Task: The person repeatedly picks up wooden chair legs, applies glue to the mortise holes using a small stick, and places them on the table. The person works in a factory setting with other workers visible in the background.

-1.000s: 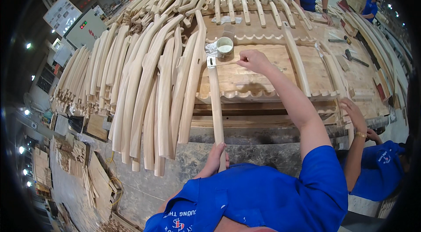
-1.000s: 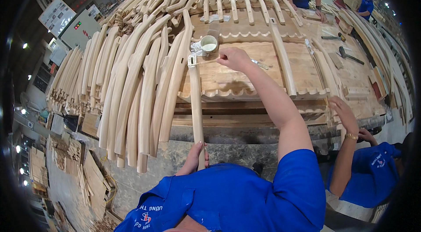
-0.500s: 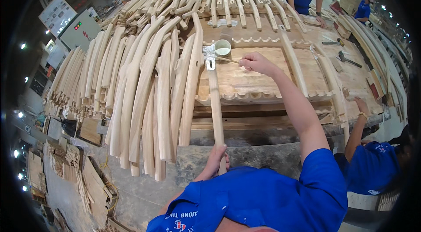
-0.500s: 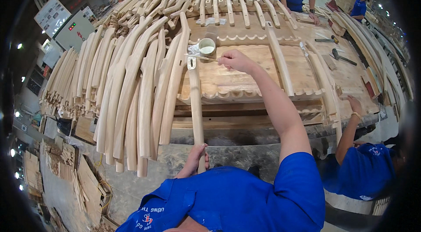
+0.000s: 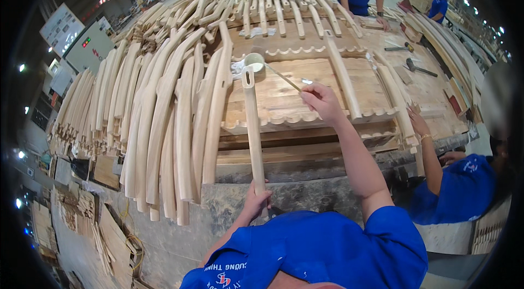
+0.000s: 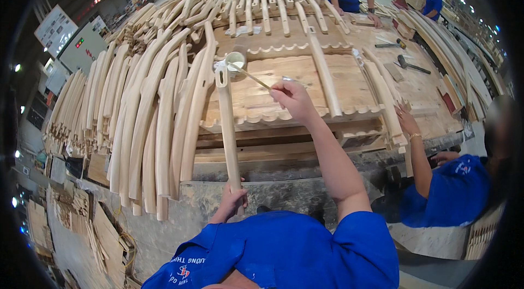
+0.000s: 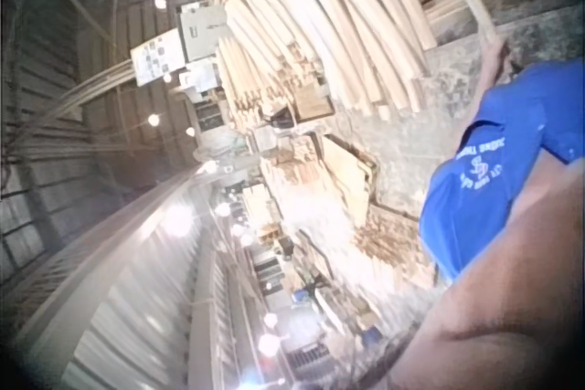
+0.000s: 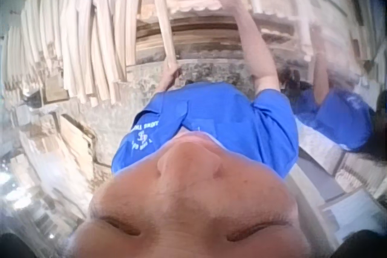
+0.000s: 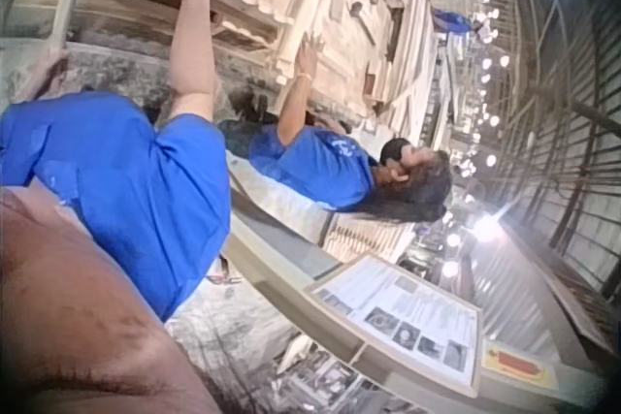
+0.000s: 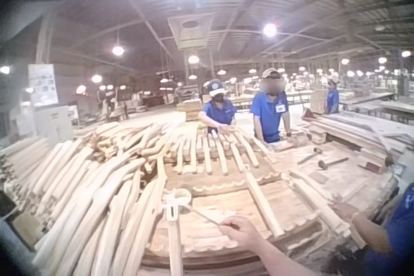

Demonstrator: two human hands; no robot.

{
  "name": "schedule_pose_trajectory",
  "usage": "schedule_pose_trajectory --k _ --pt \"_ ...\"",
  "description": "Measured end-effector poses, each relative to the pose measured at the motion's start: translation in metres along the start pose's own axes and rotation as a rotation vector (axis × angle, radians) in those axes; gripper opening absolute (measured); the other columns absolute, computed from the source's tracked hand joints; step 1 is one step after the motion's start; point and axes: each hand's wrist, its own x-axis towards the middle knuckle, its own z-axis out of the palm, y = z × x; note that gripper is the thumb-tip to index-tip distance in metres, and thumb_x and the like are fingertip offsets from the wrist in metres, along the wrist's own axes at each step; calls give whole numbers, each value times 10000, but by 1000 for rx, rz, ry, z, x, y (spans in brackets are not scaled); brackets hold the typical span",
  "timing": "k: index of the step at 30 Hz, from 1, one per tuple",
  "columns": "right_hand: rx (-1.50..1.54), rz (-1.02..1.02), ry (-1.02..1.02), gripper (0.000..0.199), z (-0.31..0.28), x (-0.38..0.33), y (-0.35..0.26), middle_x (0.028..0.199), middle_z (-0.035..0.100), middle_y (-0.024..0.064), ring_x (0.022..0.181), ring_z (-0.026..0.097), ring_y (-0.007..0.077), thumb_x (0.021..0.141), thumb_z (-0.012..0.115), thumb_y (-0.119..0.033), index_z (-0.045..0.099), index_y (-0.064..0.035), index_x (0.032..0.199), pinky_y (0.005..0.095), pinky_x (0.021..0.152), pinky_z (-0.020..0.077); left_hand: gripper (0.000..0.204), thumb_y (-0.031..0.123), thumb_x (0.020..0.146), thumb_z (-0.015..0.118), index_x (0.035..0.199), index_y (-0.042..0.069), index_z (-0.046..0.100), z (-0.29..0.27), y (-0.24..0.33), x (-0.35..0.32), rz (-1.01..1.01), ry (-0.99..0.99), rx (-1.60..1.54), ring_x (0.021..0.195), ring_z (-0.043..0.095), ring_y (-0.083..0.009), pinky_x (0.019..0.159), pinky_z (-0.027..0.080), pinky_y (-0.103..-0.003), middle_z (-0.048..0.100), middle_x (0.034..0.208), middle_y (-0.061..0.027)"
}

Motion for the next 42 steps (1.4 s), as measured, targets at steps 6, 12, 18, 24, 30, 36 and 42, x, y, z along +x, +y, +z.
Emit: schedule_pose_trajectory --k 6,12,18,24,30,36,42 --pt "166 44 271 108 -96 -101 -29 664 552 -8 529 430 23 882 586 -122 609 -19 905 161 469 329 412 89 762 619 1108 32 403 81 13 13 111 -91 199 491 519 -153 435 446 -284 499 705 -66" --pt "130 36 530 115 -174 -194 -69 667 548 -10 508 421 19 894 562 -128 595 -21 919 154 439 291 394 89 782 592 1109 36 379 233 54 48 170 -284 141 570 528 -125 474 456 -268 501 778 -58" --pt "79 31 636 127 -216 -266 -81 672 544 -22 530 428 16 901 563 -145 604 -27 926 154 457 318 295 114 758 558 989 2 412 359 58 164 191 -296 193 604 546 -175 529 466 -314 522 732 -88" --pt "163 52 660 100 -238 -307 -69 670 543 -5 516 425 21 895 563 -112 593 -21 924 157 452 317 527 333 803 485 1155 -49 398 390 78 285 264 -140 902 899 591 -332 806 450 -416 568 1025 -265" --pt "211 54 751 77 -255 -326 -52 674 550 6 512 436 26 891 558 -79 588 -20 930 158 451 326 749 410 845 418 1384 -46 170 453 42 258 169 59 1388 1239 375 -376 1014 239 -524 477 1259 -262" --pt "194 134 648 89 -252 -298 -43 677 550 -6 528 440 25 892 566 -105 585 -31 937 164 459 328 772 444 845 453 1409 5 162 423 61 227 311 -109 1526 1213 381 -368 1005 278 -525 423 1297 -223" --pt "150 195 515 96 -243 -268 -37 671 545 -22 534 433 17 889 569 -128 589 -41 925 162 470 324 617 351 860 527 1353 36 331 316 109 172 906 -205 1629 1111 453 -363 943 380 -437 493 1197 -222"
